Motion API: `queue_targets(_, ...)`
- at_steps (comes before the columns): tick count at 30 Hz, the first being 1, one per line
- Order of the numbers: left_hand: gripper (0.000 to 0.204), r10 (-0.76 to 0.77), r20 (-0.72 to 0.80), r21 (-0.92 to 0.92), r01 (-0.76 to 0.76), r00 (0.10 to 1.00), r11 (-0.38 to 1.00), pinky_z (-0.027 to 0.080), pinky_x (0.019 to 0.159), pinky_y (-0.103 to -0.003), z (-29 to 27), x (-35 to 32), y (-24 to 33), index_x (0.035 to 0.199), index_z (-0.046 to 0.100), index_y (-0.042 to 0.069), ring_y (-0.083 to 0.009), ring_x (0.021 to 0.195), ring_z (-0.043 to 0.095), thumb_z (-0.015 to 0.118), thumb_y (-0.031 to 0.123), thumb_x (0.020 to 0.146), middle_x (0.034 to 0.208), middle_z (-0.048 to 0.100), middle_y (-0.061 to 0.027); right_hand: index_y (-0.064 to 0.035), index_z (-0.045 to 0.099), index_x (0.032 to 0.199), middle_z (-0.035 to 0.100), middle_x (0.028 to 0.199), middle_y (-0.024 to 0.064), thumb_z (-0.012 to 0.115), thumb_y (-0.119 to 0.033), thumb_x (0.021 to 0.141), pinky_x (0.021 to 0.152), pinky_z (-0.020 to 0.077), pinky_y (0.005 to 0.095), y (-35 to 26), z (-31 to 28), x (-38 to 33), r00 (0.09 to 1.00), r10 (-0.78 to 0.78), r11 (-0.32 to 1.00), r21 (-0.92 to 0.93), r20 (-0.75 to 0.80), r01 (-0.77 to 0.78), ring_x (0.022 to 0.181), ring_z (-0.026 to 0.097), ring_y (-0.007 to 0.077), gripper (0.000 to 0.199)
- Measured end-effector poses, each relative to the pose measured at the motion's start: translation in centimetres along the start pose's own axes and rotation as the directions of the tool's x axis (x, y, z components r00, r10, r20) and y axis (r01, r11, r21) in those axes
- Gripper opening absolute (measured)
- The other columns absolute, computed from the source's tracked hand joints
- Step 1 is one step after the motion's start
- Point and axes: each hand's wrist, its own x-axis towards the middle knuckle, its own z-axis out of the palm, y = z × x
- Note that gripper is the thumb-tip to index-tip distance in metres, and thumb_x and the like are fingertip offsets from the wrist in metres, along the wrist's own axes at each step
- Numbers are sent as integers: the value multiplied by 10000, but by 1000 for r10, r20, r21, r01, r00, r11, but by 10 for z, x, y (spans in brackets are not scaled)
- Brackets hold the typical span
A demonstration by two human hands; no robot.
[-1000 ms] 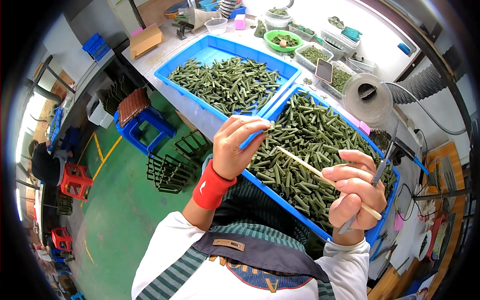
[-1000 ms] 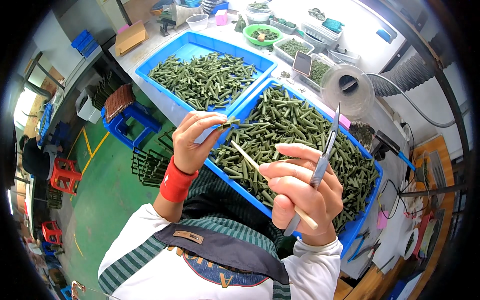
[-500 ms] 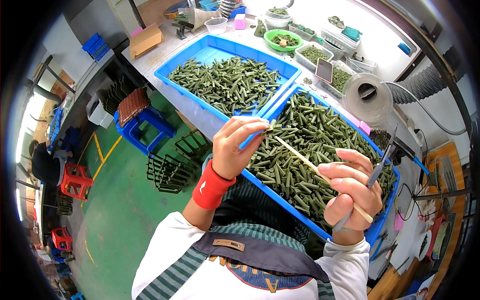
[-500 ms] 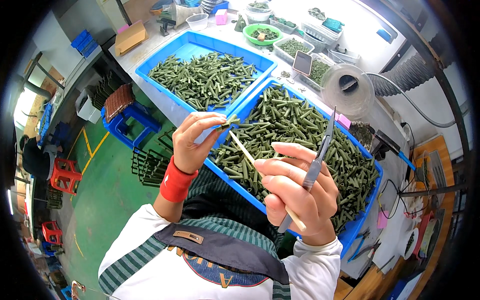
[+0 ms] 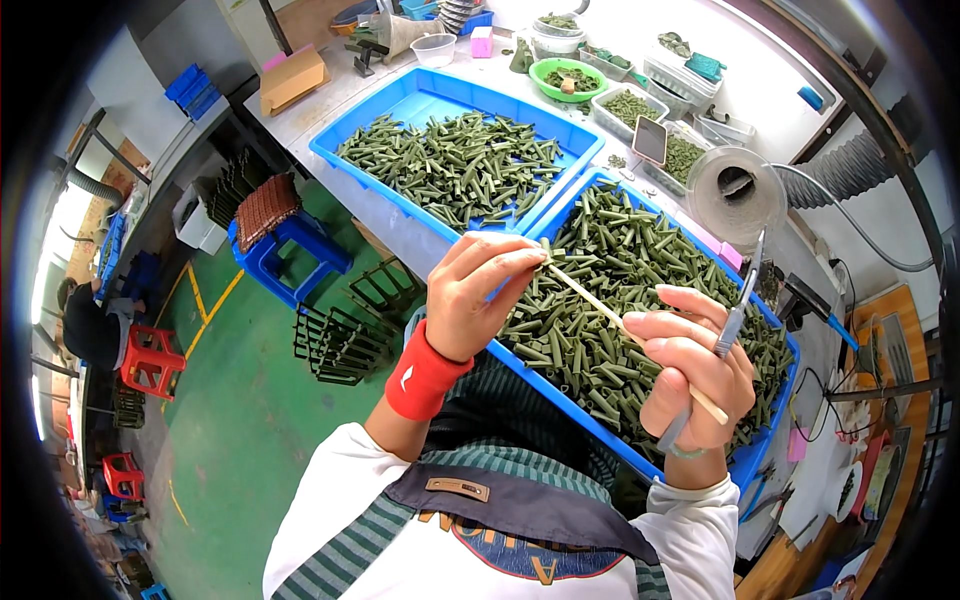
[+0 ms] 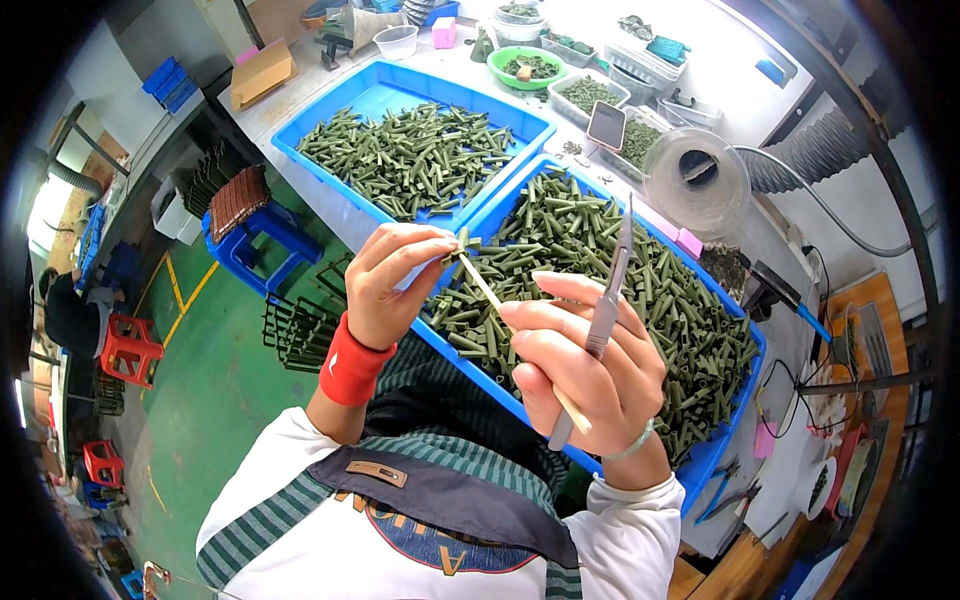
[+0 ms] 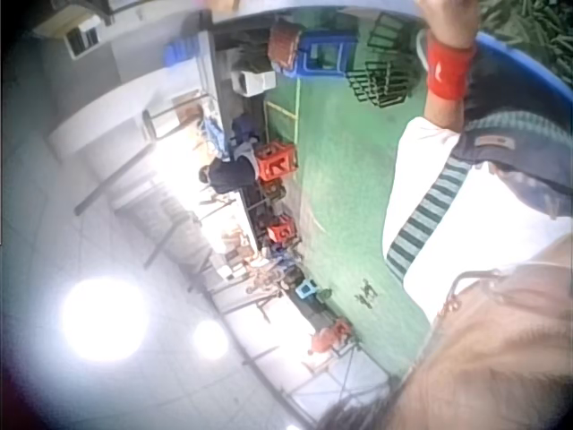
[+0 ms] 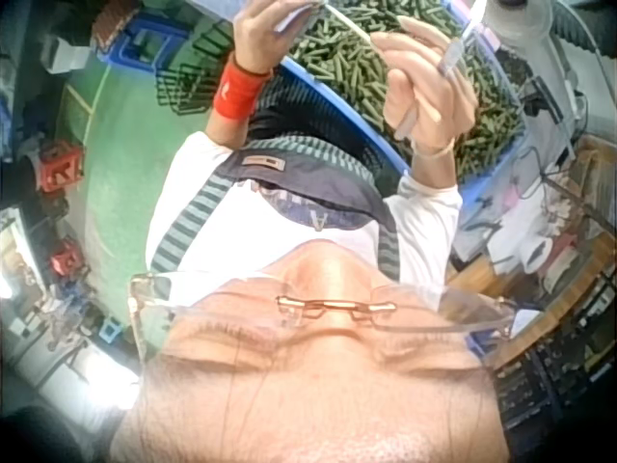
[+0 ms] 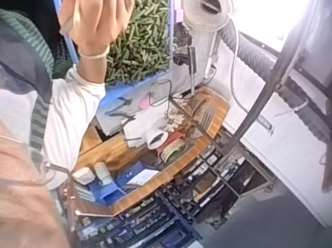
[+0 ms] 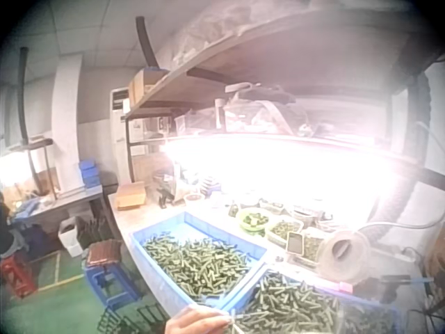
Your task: The person uses a specialized tool to fit a small component onto a slender green rod, repeating the process for items taken from a large blue tray.
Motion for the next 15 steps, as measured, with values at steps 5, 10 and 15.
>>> queue_targets(5, 265, 32, -9, 22, -32, 999, 999, 574, 794, -351, 1, 3, 2, 1032, 770, 78, -245, 911, 704, 812, -17, 789, 1007, 754, -52, -27, 661, 1006, 771, 910, 139, 685, -160, 994, 824, 631, 459, 2, 3, -1, 1000, -11, 1000, 19, -2, 11, 869, 756, 374, 135)
queue_targets(10, 265, 51, 12, 21, -51, 999, 998, 575, 791, -355, 3, 3, 4, 1036, 767, 76, -250, 915, 704, 807, -14, 790, 1008, 754, -53, -29, 681, 983, 772, 937, 127, 743, -112, 917, 868, 616, 447, 5, 11, 3, 993, -7, 999, -30, 122, 11, 921, 755, 375, 123)
queue_targets(15, 321, 10, 26, 9, -11, 1000, 1000, 571, 821, -358, 2, -1, 0, 1044, 764, 56, -265, 956, 713, 769, -94, 760, 1037, 759, -83, -34, 688, 940, 773, 885, 109, 681, -201, 993, 819, 625, 446, -1, 2, 0, 1000, 24, 998, 55, 13, -24, 866, 759, 358, 175)
